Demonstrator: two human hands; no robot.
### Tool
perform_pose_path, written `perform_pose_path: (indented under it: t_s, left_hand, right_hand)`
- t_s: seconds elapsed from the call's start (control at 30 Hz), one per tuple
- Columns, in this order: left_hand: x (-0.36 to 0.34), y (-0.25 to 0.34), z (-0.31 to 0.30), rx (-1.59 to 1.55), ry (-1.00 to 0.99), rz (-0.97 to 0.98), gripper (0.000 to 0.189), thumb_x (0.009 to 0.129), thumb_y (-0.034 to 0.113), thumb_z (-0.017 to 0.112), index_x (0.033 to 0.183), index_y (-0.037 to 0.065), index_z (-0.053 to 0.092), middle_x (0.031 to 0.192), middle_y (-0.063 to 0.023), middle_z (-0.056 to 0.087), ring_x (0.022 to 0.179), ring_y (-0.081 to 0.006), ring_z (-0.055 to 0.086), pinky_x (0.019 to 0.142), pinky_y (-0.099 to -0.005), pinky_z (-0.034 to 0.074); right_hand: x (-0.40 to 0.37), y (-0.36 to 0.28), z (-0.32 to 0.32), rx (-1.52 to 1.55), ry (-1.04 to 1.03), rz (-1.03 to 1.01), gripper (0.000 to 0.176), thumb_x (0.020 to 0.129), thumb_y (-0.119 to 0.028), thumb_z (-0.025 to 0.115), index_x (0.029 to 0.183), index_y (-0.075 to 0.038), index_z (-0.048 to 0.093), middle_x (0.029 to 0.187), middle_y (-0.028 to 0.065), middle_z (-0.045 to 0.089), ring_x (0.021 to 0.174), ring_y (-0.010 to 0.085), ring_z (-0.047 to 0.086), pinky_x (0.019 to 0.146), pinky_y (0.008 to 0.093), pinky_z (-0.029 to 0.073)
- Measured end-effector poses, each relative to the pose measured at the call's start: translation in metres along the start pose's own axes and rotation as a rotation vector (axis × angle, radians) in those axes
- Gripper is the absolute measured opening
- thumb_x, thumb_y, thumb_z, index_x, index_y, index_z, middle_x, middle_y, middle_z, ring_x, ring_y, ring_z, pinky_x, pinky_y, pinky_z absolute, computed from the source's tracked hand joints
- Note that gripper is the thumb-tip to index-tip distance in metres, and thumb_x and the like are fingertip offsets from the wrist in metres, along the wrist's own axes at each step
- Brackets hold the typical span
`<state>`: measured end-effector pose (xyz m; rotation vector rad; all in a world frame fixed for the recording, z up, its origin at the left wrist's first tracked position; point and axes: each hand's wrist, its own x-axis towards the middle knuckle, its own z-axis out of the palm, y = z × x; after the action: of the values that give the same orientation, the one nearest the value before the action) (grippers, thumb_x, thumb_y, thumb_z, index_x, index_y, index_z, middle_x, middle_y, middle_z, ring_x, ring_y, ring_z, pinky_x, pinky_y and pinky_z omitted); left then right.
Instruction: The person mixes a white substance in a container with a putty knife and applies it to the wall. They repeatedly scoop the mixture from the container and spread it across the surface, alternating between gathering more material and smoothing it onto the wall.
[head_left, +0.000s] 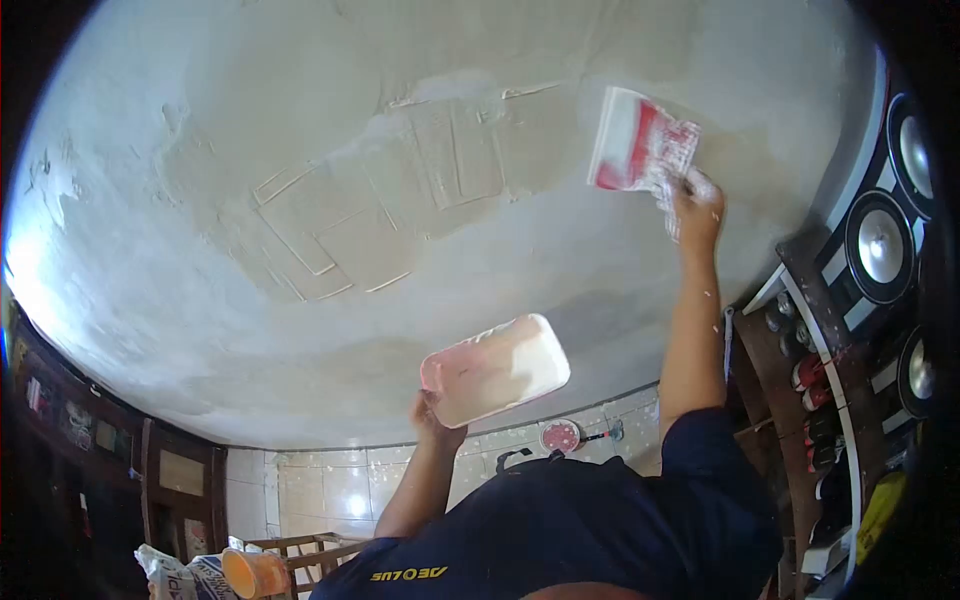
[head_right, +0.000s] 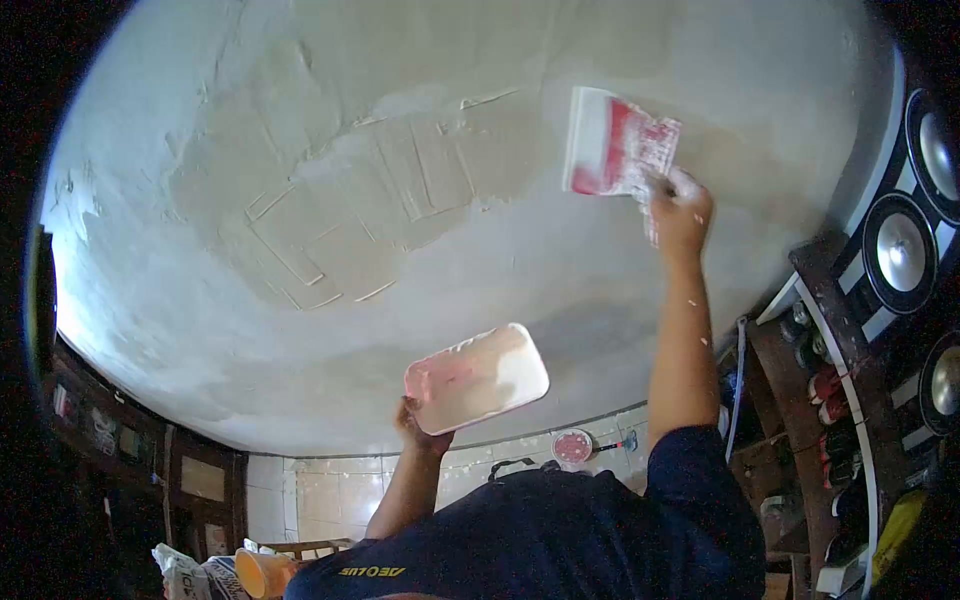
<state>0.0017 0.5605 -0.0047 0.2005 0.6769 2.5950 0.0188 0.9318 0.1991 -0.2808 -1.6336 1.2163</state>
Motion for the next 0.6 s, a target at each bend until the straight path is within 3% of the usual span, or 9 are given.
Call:
perform_pose_path:
  t_s: [0.13, 0.2, 0.27, 0.33, 0.37, 0.43, 0.47, 0.6]
  left_hand:
    - [-0.007, 0.007, -0.018, 0.047, 0.062, -0.02, 0.052, 0.085, 0.039, 0.041, 0.124, 0.005, 0.047, 0.121, -0.0114, 0.053, 0.112, -0.0268, 0.051, 0.095, -0.0405, 0.04]
    - [-0.008, 0.009, -0.03, 0.055, 0.066, -0.058, 0.054, 0.085, 0.042, 0.042, 0.124, 0.005, 0.047, 0.119, -0.011, 0.054, 0.111, -0.0266, 0.052, 0.095, -0.04, 0.041]
    - [-0.01, 0.014, -0.022, 0.053, 0.175, -0.082, 0.052, 0.077, 0.034, 0.041, 0.12, 0.008, 0.05, 0.118, -0.0095, 0.054, 0.108, -0.0271, 0.052, 0.092, -0.0416, 0.041]
    - [-0.015, 0.02, -0.019, 0.019, 0.155, -0.086, 0.052, 0.076, 0.034, 0.041, 0.12, 0.008, 0.05, 0.118, -0.0096, 0.054, 0.109, -0.0271, 0.052, 0.092, -0.0415, 0.041]
    - [-0.019, 0.024, -0.02, -0.023, 0.142, -0.084, 0.052, 0.076, 0.034, 0.041, 0.121, 0.008, 0.05, 0.119, -0.0096, 0.054, 0.109, -0.0272, 0.051, 0.092, -0.0415, 0.042]
    - [-0.024, 0.031, -0.026, 0.009, 0.163, -0.086, 0.053, 0.075, 0.034, 0.042, 0.121, 0.008, 0.049, 0.118, -0.0096, 0.054, 0.108, -0.0274, 0.052, 0.092, -0.0417, 0.042]
    - [-0.025, 0.034, -0.028, 0.04, 0.189, -0.083, 0.053, 0.075, 0.034, 0.042, 0.121, 0.008, 0.049, 0.118, -0.0097, 0.054, 0.108, -0.0276, 0.052, 0.091, -0.042, 0.042]
    - [-0.028, 0.041, -0.035, 0.051, 0.154, -0.155, 0.054, 0.073, 0.032, 0.043, 0.121, 0.008, 0.049, 0.117, -0.0103, 0.054, 0.108, -0.0286, 0.052, 0.091, -0.0425, 0.042]
  right_hand:
    - [-0.023, -0.014, 0.011, 0.214, -0.074, -0.099, 0.018, 0.082, -0.01, 0.064, 0.096, 0.001, 0.066, 0.07, 0.0008, 0.059, 0.057, 0.006, 0.05, 0.051, 0.0204, 0.04]
    - [-0.036, -0.036, 0.039, 0.085, -0.221, -0.082, 0.018, 0.08, -0.014, 0.067, 0.087, 0.002, 0.064, 0.068, 0.001, 0.058, 0.059, 0.0067, 0.05, 0.054, 0.023, 0.043]
    - [-0.037, -0.047, 0.066, 0.016, -0.249, -0.17, 0.022, 0.081, -0.019, 0.067, 0.078, 0.002, 0.062, 0.059, 0.0026, 0.055, 0.054, 0.0078, 0.046, 0.053, 0.0261, 0.041]
    - [-0.023, -0.04, 0.063, -0.271, -0.046, -0.227, 0.023, 0.083, -0.021, 0.064, 0.08, 0.002, 0.063, 0.056, 0.0028, 0.052, 0.05, 0.0091, 0.045, 0.051, 0.0283, 0.04]
    - [-0.01, -0.019, 0.05, -0.188, -0.018, -0.181, 0.02, 0.084, -0.019, 0.062, 0.086, 0.0, 0.064, 0.056, 0.0023, 0.053, 0.049, 0.0093, 0.047, 0.048, 0.0267, 0.04]
    - [-0.007, -0.023, 0.005, -0.122, 0.02, 0.075, 0.017, 0.084, -0.015, 0.062, 0.092, 0.0, 0.065, 0.061, 0.0029, 0.057, 0.051, 0.0086, 0.05, 0.048, 0.0222, 0.039]
    - [-0.002, -0.005, -0.008, 0.098, 0.113, 0.068, 0.017, 0.084, -0.012, 0.061, 0.096, 0.0, 0.064, 0.068, 0.0023, 0.059, 0.054, 0.0073, 0.051, 0.049, 0.018, 0.038]
    - [-0.022, -0.01, 0.001, 0.199, 0.044, -0.166, 0.02, 0.082, -0.011, 0.064, 0.096, 0.002, 0.064, 0.072, -0.0007, 0.059, 0.058, 0.0072, 0.051, 0.052, 0.0224, 0.041]
